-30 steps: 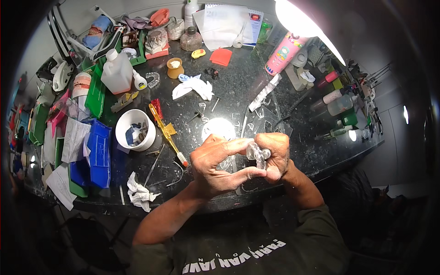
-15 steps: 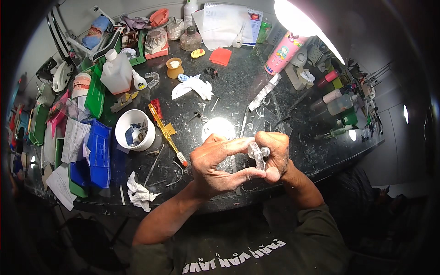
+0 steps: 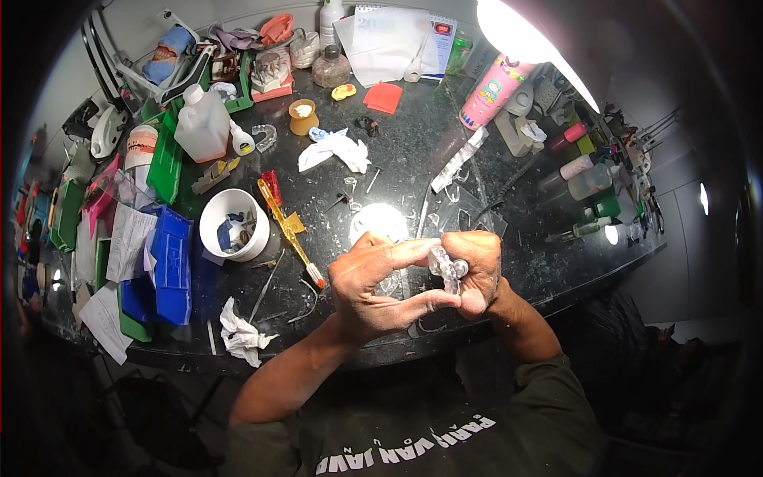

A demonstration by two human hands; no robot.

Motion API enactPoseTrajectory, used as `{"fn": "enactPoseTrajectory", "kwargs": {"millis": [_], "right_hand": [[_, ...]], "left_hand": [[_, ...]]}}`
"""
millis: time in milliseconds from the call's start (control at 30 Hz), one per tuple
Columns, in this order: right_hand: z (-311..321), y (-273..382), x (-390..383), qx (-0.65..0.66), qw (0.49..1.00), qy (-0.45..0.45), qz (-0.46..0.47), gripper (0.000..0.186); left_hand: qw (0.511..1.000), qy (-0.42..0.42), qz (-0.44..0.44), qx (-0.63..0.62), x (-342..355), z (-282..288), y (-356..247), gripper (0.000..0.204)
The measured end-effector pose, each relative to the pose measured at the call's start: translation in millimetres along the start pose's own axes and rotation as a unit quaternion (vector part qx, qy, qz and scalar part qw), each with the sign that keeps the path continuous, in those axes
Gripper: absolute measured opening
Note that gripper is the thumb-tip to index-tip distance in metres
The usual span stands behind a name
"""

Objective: The person holds a dental prosthesis and uses a rotary tool to polish different surfaces, including the inner and outer regions, while occasionally setting it down to pick up a hand tool.

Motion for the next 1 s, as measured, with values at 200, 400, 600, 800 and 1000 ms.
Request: {"fn": "enactPoseTrajectory", "kwargs": {"millis": [200, 400, 600, 800, 1000], "right_hand": [[-0.5, 5.1, 4.2, -0.005, 1.000, -0.024, 0.001, 0.085], [0.6, 9.1, 6.5, 0.002, 1.000, -0.020, 0.014, 0.086], [1.2, 7.6, 6.2, -0.002, 1.000, -0.010, 0.017, 0.084], [1.1, 7.0, 8.1, -0.011, 0.999, 0.004, 0.031, 0.083], [-0.1, 5.2, 5.4, 0.001, 1.000, -0.009, 0.024, 0.082]], "left_hand": [[1.000, 0.007, -0.007, 0.002, -4.0, 2.8, 1.1, 0.060], [1.000, -0.019, 0.010, 0.001, -8.0, 3.5, 2.3, 0.061], [1.000, -0.006, 0.003, 0.003, -5.5, 3.7, 1.1, 0.059], [1.000, -0.017, 0.002, 0.003, -8.0, 4.4, 3.3, 0.059], [1.000, -0.023, 0.012, 0.000, -7.6, 2.8, 1.9, 0.058]]}}
Point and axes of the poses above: each hand's wrist, its own x-axis towards the middle knuckle, its own z-axis out of the back of the hand, y = z × x, the point moved 1 cm from there along x, towards the middle knuckle, and after that the axes turned 6 degrees about -y, right-handed, at the moved point
